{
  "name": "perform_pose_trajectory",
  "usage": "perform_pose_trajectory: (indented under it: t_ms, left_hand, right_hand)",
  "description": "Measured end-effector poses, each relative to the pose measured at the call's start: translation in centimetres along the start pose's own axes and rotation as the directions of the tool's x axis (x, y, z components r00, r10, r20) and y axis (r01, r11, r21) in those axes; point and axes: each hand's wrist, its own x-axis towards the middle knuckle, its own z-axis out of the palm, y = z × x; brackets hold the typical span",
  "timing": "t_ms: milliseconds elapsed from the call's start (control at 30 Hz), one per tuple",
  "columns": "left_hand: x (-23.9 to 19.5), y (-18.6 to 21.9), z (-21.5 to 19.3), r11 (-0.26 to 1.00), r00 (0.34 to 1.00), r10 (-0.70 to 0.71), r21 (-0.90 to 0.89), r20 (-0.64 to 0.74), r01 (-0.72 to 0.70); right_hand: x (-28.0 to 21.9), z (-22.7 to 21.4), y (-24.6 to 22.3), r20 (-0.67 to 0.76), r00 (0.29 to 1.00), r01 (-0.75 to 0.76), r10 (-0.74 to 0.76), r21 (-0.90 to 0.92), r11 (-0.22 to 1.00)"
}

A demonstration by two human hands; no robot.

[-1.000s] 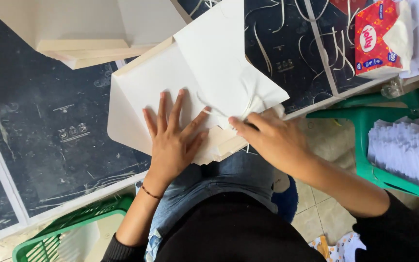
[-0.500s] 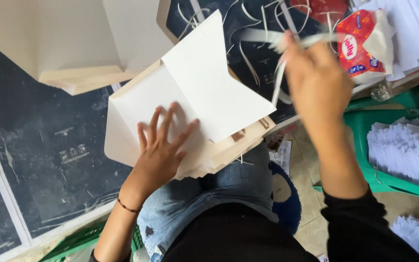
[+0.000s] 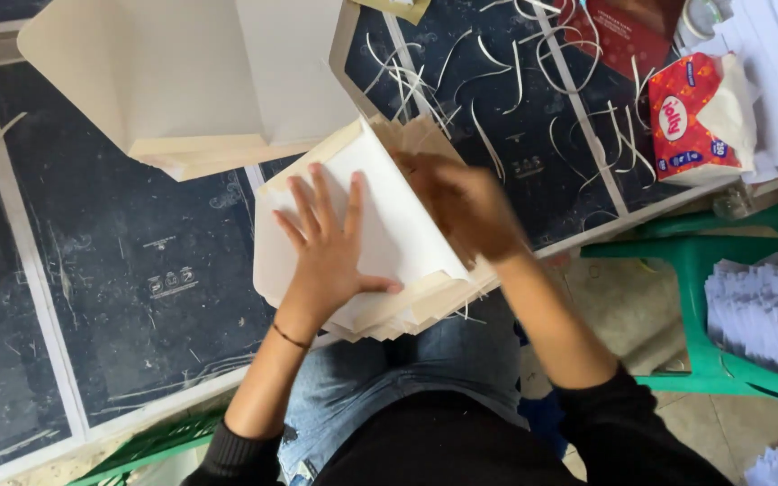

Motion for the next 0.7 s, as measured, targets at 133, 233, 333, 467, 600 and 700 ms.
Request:
perform_pose_trajectory:
  t_ms: [133, 233, 333, 467, 600, 700]
  left_hand:
    - [2.6, -3.5, 9.1, 0.982, 0.991, 0.068, 0.185, -0.117, -0.045]
    - [5.4, -10.3, 18.0, 0.967, 0.991, 0.081, 0.249, -0.105, -0.053]
    - [5.3, -9.6, 16.5, 0.955, 0.998, 0.048, 0.295, -0.043, -0.033]
    - [2.3, -5.0, 8.3, 0.989, 0.995, 0.058, 0.140, -0.082, -0.046]
    - [0.8, -5.9, 2.8, 0.989, 0.970, 0.138, 0.074, -0.198, -0.126]
    - [0.3, -6.9, -1.9, 0.995, 0.904, 0.084, 0.084, -0.419, -0.054]
  right_hand:
    - [-0.8, 4.4, 2.0, 0.035, 0.992, 0.105, -0.117, -0.741, 0.664]
    - [-1.1, 5.5, 6.7, 0.040, 0.964, 0.192, -0.263, -0.789, 0.584]
    - [-1.0, 6.1, 7.7, -0.009, 0.937, 0.198, -0.348, -0.809, 0.554]
    - [-1.1, 6.3, 8.2, -0.004, 0.928, 0.207, -0.371, -0.824, 0.527]
    - [-1.1, 6.5, 8.9, -0.021, 0.925, 0.158, -0.380, -0.887, 0.434]
    - [-1.4, 6.6, 10.4, -0.027, 0.926, 0.135, -0.377, -0.908, 0.397]
